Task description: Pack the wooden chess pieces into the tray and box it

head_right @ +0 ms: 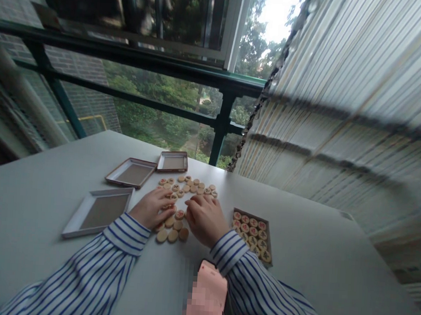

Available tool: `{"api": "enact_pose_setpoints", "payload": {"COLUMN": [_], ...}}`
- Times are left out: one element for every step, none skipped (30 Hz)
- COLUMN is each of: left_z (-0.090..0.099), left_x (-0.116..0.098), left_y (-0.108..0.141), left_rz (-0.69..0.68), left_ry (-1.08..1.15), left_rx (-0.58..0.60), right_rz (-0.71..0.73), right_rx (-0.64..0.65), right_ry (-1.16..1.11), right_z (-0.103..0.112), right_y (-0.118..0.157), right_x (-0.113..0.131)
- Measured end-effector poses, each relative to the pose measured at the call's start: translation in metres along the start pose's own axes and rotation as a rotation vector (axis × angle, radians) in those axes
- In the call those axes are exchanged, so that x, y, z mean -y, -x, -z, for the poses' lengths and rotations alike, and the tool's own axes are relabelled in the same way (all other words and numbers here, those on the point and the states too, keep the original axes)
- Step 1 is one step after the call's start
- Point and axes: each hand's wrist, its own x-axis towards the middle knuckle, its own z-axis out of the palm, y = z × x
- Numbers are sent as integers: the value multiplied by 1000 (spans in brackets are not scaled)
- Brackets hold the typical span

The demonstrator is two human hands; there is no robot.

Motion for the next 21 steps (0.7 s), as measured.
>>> {"api": "enact_pose_setpoints", "payload": {"left_z": [0, -1, -1, -1, -1, -1, -1, 0, 0, 0, 0, 0, 0, 0, 0, -1, -1, -2, -2, -3, -3], "left_x": [0, 1, 1, 2, 2, 2, 2, 2, 2, 2, 2, 1, 1, 1, 1, 1, 1, 1, 1, 1, 1], "left_y": [0, 0, 0, 0, -1, -1, -1, -1, -2, -2, -2, -2, -3, -3, -3, -2, -2, -2, -2, -1, -1], "left_rz": [-1, -2, -2, -2, -1, 2, 6, 9, 11, 13, 15, 16, 17, 17, 18, 19, 22, 26, 31, 38, 43], "left_ry": [-8, -13, -15, -13, -10, -6, -2, 3, 8, 13, 18, 22, 27, 30, 34, 36, 36, 33, 27, 18, 10], "left_rx": [10, 20, 27, 36, 44, 51, 58, 64, 67, 68, 67, 65, 63, 61, 61, 61, 59, 56, 52, 45, 38], "right_rz": [2, 6, 10, 14, 18, 20, 21, 22, 22, 22, 21, 21, 22, 21, 19, 18, 15, 12, 8, 6, 5], "right_rx": [1, 2, 4, 4, 4, 3, 2, 4, 7, 10, 13, 16, 19, 20, 20, 20, 18, 17, 16, 16, 15], "right_ry": [1, 3, 5, 4, 1, -5, -11, -18, -24, -28, -32, -35, -38, -41, -44, -47, -50, -51, -51, -50, -48], "right_z": [-1, -2, -3, -3, -4, -4, -5, -6, -7, -8, -8, -9, -10, -10, -10, -10, -10, -10, -10, -10, -9], "right_y": [1, 1, 2, 2, 3, 3, 4, 4, 4, 5, 5, 5, 6, 6, 6, 6, 6, 6, 6, 7, 7], "right_x": [0, 0, 0, 1, 0, 0, 0, 0, 0, 0, 0, -1, -1, -1, -1, -1, -1, -1, -1, -2, -2]}}
